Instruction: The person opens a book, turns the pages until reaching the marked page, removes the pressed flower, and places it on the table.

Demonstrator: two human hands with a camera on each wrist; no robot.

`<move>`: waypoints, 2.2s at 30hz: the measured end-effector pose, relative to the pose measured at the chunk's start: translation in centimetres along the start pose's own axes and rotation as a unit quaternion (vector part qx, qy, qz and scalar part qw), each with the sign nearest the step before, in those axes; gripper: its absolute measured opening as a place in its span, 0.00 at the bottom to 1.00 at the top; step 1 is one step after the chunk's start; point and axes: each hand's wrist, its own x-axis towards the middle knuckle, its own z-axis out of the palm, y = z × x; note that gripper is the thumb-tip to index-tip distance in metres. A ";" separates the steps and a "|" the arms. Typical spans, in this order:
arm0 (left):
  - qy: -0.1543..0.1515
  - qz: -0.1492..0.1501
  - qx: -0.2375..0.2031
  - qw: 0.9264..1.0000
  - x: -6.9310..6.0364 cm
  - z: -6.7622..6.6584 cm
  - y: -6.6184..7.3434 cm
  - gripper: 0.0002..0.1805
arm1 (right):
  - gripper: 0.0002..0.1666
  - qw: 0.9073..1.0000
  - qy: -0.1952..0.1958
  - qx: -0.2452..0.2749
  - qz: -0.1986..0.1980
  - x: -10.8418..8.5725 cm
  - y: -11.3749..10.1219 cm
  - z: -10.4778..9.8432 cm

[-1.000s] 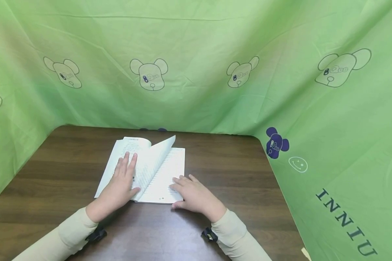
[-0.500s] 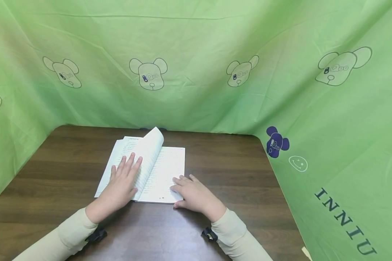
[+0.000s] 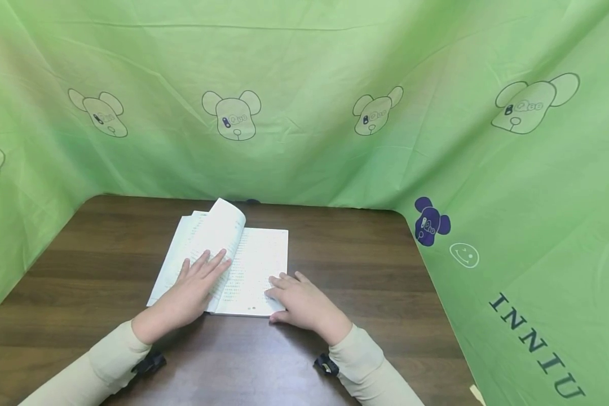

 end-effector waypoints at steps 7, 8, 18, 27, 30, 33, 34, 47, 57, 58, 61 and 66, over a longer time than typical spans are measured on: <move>-0.044 0.011 -0.014 0.999 0.1 -0.2 -0.6 0.34 | 0.33 1.000 0.000 0.004 -0.002 0.0 0.1 -0.1; -0.048 0.010 -0.013 0.999 0.1 -0.3 -0.7 0.35 | 0.33 1.000 -0.001 0.005 -0.003 0.0 0.1 -0.2; -0.090 0.012 -0.015 0.996 0.1 -0.7 -0.7 0.34 | 0.32 1.000 0.000 0.006 -0.011 0.0 0.1 -0.4; -0.145 -0.018 -0.020 0.989 -0.3 -1.0 -0.8 0.31 | 0.32 1.000 -0.004 0.007 -0.006 0.1 0.1 0.0; -0.148 -0.027 -0.024 0.988 -0.4 -1.2 -0.9 0.31 | 0.32 1.000 -0.004 0.010 -0.007 0.2 0.1 -0.1; -0.144 -0.031 -0.025 0.989 -0.3 -1.3 -0.9 0.32 | 0.32 1.000 -0.004 0.013 -0.007 0.2 0.1 -0.2; -0.144 -0.034 -0.024 0.989 -0.3 -1.3 -0.9 0.33 | 0.32 1.000 -0.004 0.013 -0.008 0.2 0.1 -0.2; -0.133 -0.047 -0.025 0.990 -0.2 -0.9 -1.0 0.26 | 0.11 0.998 0.015 -0.037 -0.040 -0.1 0.1 -0.6; -0.103 -0.058 -0.033 0.992 -0.3 -0.6 -0.4 0.30 | 0.07 0.994 0.098 -0.034 -0.045 0.2 0.0 -0.5; -0.098 -0.062 -0.035 0.993 -0.3 -0.5 -0.3 0.31 | 0.07 0.993 0.107 -0.027 -0.038 0.2 0.0 -0.4; -0.089 -0.076 -0.040 0.992 -0.3 -0.2 0.2 0.33 | 0.05 0.992 0.127 -0.017 -0.018 0.2 -0.1 -0.5; -0.080 -0.085 -0.030 0.993 -0.2 0.1 0.6 0.41 | 0.04 0.986 0.160 -0.042 0.003 0.3 -0.1 -0.4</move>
